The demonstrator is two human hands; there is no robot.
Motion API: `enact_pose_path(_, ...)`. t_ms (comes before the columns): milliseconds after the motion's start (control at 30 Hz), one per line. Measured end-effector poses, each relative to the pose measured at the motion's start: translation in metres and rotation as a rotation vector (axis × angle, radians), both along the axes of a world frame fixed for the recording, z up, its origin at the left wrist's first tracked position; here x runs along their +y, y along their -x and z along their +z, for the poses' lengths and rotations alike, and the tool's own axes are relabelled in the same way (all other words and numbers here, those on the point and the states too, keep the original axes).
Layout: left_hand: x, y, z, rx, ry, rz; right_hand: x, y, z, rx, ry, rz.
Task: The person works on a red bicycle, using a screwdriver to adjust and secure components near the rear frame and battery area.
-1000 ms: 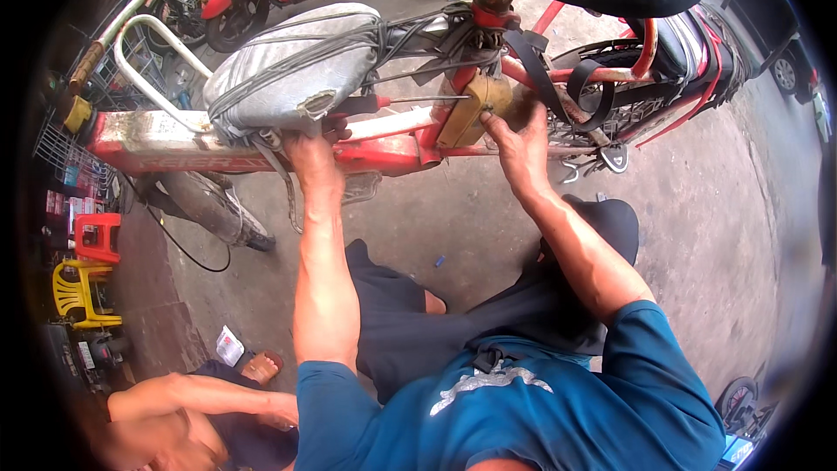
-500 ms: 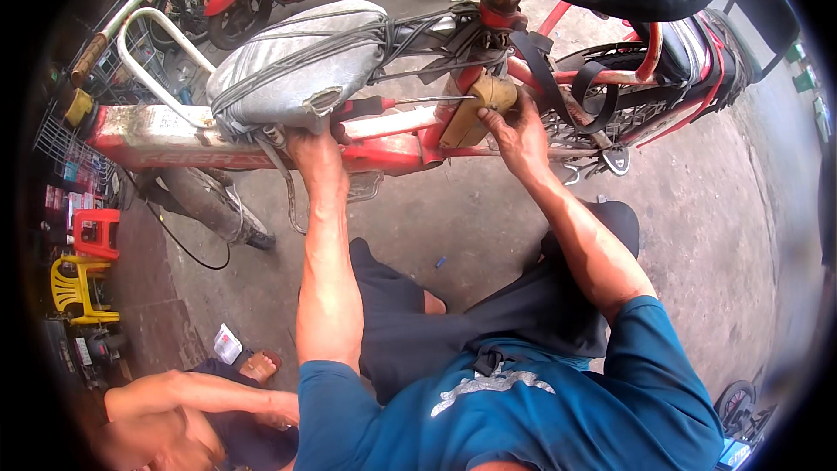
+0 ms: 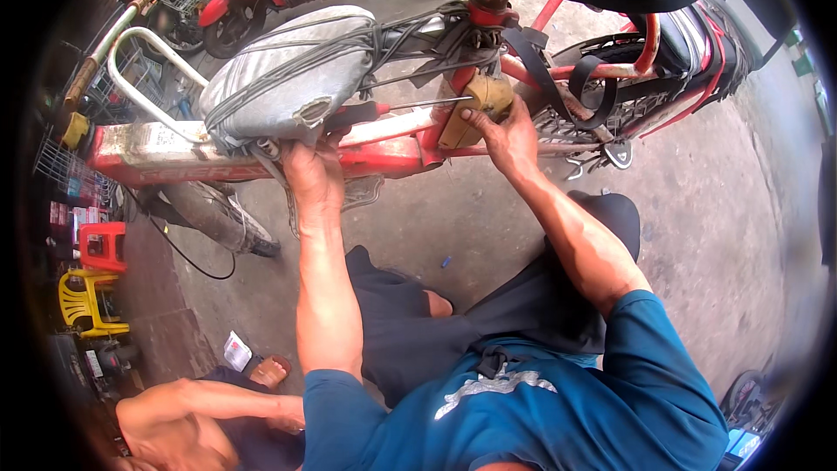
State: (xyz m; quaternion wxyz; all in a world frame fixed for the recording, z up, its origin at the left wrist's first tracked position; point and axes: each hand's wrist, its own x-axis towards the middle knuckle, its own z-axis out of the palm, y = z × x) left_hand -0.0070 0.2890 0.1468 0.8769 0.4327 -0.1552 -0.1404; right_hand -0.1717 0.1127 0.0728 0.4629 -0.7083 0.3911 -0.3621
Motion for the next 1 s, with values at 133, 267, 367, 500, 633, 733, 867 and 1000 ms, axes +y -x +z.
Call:
enact_pose_path(133, 0.011, -0.017, -0.007, -0.249, -0.551, 0.072, 0.002, 0.001, 0.003, -0.014, 0.000, -0.015)
enact_pose_path(267, -0.002, -0.011, -0.015, -0.226, -0.244, 0.100, 0.003, 0.002, 0.010, -0.005, -0.039, 0.001)
enact_pose_path(367, -0.003, -0.010, -0.015, -0.160, -0.113, 0.103, 0.001, 0.002, 0.005, -0.009, 0.001, -0.005)
enact_pose_path(500, 0.004, -0.010, -0.010, -0.141, -0.321, 0.103, 0.002, 0.003, 0.005, 0.020, -0.004, -0.007)
enact_pose_path(633, 0.002, -0.012, -0.015, -0.206, -0.361, 0.155, 0.001, -0.001, 0.000, -0.037, -0.018, 0.005)
enact_pose_path(733, 0.002, -0.010, -0.005, -0.039, 0.026, -0.066, 0.002, 0.001, 0.002, -0.054, -0.039, 0.011)
enact_pose_path(867, 0.012, -0.021, -0.014, -0.151, -0.506, 0.037, 0.003, -0.001, 0.003, -0.001, 0.003, -0.003)
enact_pose_path(1000, 0.000, -0.003, -0.001, -0.114, -0.136, 0.002, 0.001, 0.000, 0.004, -0.017, -0.038, 0.010)
